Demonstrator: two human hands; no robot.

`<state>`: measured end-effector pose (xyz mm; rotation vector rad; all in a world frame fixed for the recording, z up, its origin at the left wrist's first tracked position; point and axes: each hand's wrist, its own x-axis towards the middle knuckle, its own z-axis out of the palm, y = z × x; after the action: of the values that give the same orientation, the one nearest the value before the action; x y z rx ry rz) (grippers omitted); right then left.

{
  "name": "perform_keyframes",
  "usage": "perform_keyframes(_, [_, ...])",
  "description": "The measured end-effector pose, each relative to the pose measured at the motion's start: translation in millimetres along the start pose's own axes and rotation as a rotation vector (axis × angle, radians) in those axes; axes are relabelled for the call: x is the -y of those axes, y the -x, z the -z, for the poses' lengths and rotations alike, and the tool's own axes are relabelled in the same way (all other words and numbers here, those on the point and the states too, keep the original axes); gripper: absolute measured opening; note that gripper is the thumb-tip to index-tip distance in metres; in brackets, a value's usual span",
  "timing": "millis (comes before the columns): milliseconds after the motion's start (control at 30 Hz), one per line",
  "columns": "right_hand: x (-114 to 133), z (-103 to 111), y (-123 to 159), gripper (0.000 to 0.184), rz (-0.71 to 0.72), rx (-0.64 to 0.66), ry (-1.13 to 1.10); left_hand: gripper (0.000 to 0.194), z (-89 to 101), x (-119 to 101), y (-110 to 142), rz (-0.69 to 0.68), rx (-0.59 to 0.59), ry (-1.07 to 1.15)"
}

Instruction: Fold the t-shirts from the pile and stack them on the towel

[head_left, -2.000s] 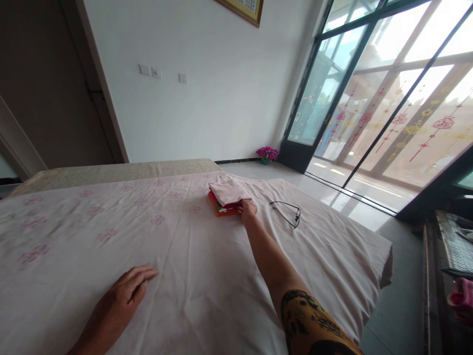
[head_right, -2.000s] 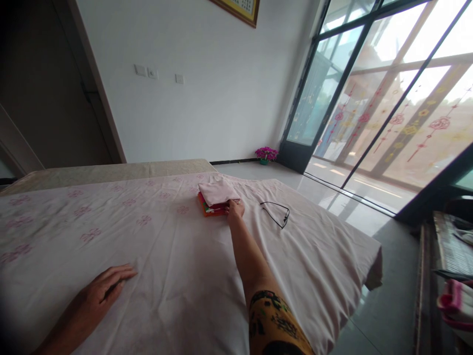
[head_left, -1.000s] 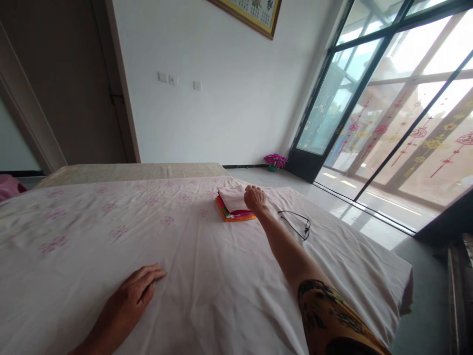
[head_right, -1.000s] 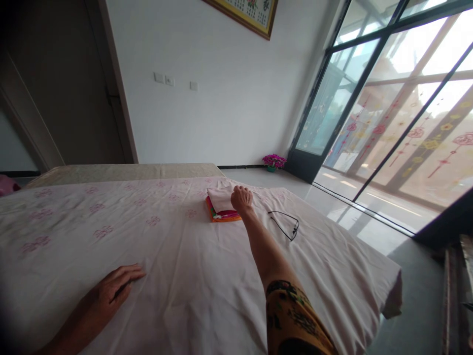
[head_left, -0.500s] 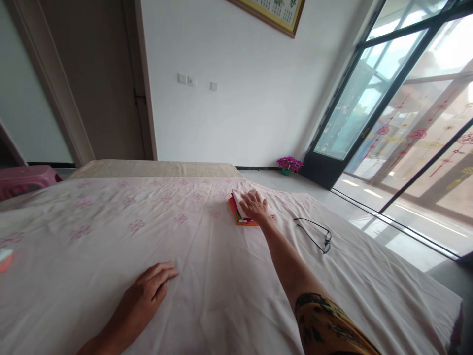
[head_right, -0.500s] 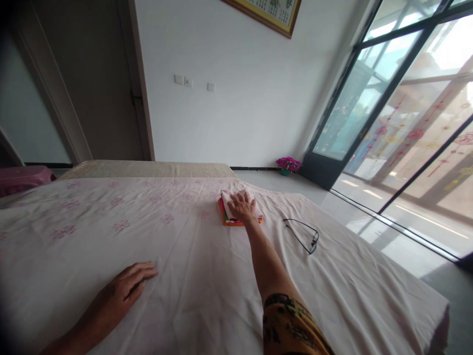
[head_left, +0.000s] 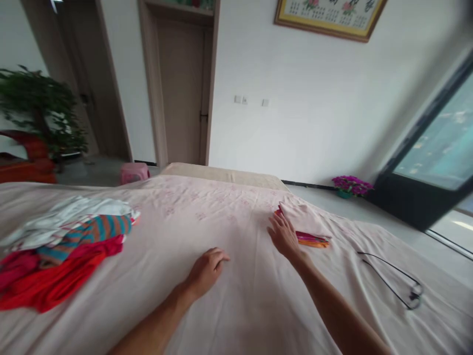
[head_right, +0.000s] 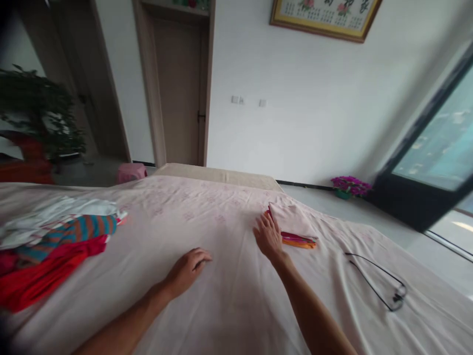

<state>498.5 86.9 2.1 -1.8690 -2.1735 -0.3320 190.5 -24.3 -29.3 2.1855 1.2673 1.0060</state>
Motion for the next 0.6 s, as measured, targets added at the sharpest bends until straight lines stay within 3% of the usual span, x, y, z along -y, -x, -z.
perform_keyframes(133, [55, -24, 37, 0.052, 0.061, 0.142, -0.123, 0.043, 6.6, 11, 0, 0.0, -0.152, -0.036])
perform_keyframes(233, [73, -35, 52, 0.052, 0.083, 0.163, -0.111, 0.042, 36.4, 28, -1, 0.022, -0.331, -0.173])
perform_keyframes(300, [76, -37, 55, 0.052, 0.085, 0.144, -0.096, 0.039, 73.9, 42, -2, 0.066, -0.471, -0.288])
perform_keyframes(400, [75, -36, 55, 0.051, 0.088, 0.122, -0.095, 0.036, 148.6, 64, 4, 0.192, -0.641, -0.482])
perform_keyframes(500, [75, -34, 52, 0.05, 0.091, 0.104, -0.097, 0.035, 224.1, 85, 21, 0.47, -0.778, -0.708])
perform_keyframes(567, [76, -33, 52, 0.05, 0.086, 0.103, -0.098, 0.041, 265.3, 100, 37, 0.612, -0.883, -0.749])
perform_keyframes(600, [77, -32, 52, 0.05, 0.081, 0.104, -0.099, 0.045, 282.3, 109, 46, 0.755, -0.918, -0.785])
